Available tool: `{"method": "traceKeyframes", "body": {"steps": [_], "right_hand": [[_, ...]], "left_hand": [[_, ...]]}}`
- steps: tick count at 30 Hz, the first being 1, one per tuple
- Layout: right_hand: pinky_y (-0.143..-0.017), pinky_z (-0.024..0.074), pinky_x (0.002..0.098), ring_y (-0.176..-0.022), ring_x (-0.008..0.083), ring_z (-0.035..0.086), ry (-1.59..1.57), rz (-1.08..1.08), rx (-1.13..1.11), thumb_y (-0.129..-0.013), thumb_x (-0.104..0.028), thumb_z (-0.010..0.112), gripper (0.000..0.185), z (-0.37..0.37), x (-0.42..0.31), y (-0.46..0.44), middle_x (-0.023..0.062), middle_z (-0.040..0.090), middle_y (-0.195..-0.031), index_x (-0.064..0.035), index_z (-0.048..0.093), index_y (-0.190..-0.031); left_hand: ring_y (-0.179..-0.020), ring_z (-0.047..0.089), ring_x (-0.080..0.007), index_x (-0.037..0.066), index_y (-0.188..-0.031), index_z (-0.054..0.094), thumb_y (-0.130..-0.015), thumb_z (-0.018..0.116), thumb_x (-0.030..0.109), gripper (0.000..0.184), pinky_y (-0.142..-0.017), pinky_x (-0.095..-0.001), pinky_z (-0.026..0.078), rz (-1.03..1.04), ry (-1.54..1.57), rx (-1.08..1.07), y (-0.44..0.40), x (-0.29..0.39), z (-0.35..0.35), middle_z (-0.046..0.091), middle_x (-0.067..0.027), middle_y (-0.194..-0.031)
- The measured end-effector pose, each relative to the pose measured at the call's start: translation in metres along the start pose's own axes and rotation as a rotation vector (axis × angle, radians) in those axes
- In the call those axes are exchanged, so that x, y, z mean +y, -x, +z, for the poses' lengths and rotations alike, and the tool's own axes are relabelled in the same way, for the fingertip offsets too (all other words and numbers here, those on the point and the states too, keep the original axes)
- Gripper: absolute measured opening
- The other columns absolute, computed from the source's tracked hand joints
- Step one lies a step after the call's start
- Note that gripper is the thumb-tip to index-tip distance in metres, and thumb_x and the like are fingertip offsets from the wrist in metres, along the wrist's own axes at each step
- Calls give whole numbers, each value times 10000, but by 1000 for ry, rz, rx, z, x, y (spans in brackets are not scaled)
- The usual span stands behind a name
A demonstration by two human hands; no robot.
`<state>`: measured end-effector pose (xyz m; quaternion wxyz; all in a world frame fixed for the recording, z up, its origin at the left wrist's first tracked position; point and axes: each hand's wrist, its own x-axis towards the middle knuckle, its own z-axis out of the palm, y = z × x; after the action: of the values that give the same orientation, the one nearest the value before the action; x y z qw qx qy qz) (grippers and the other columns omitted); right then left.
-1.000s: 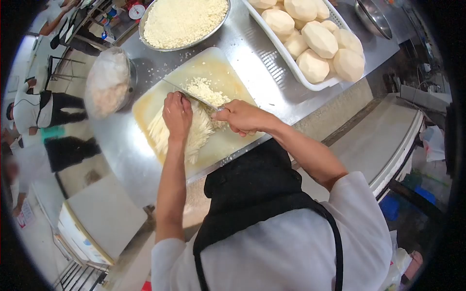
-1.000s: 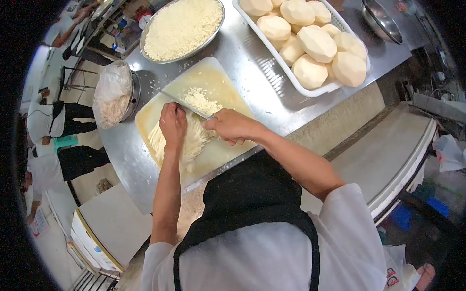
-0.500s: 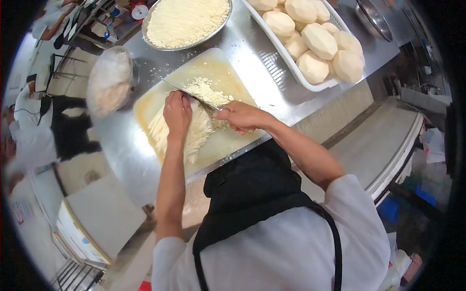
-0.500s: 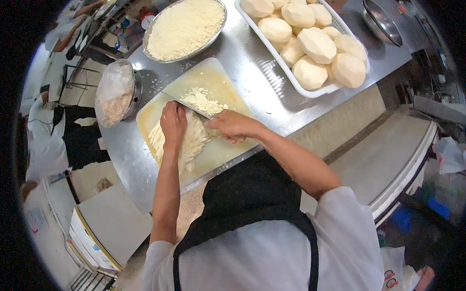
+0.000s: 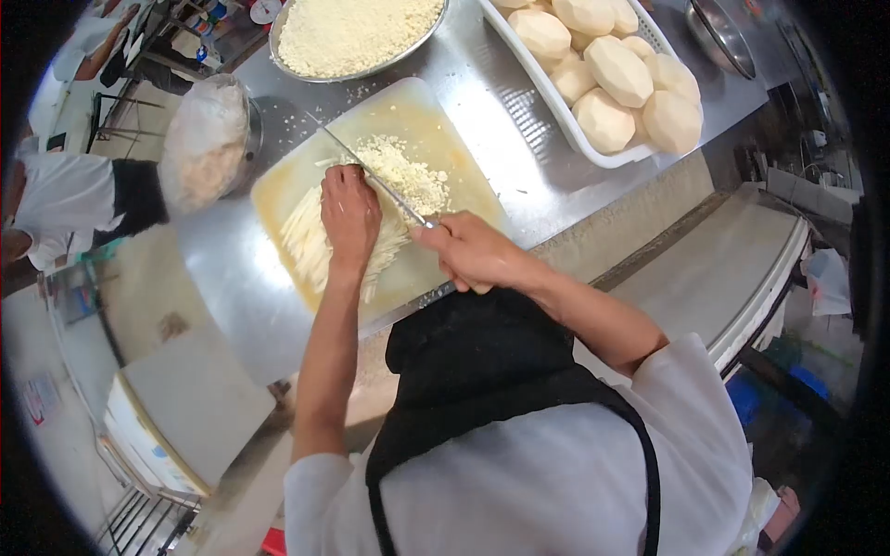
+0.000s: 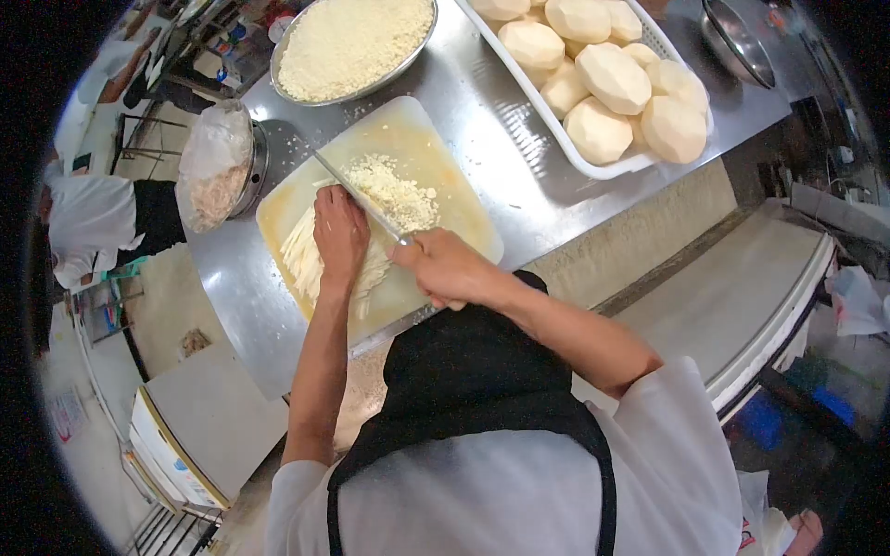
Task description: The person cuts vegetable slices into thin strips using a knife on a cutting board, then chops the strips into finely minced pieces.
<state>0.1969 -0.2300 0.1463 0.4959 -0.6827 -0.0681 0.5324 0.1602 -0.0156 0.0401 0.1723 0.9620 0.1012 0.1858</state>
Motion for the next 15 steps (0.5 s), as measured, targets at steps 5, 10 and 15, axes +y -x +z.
{"method": "traceKeyframes", "body": {"steps": [5,10,15], "right_hand": [[-451,455,346,-469,170,582,78,-36,-3,-1075,-413,552,459,-1,21,-37,85,582,-616,23,624,-951],[-446,451,349,-469,171,583,-42,-14,12,-1085,-437,525,509,16,9,-7,98,586,-616,13,580,-854],[-420,471,368,-452,177,573,-14,-48,38,-1067,-435,539,483,13,32,-42,72,566,-602,14,600,-900]], "left_hand": [[-983,585,-402,26,-1079,573,-878,639,20,211,-834,-509,495,27,-24,8,-2,-5,2,565,-188,-1066],[-1001,585,-408,18,-1091,578,-868,648,13,234,-836,-512,499,-17,-9,-17,-3,-1,2,569,-190,-1084],[-1013,600,-405,26,-1083,597,-938,608,32,145,-839,-500,498,-93,150,-21,-6,-12,-9,600,-177,-1078]]}}
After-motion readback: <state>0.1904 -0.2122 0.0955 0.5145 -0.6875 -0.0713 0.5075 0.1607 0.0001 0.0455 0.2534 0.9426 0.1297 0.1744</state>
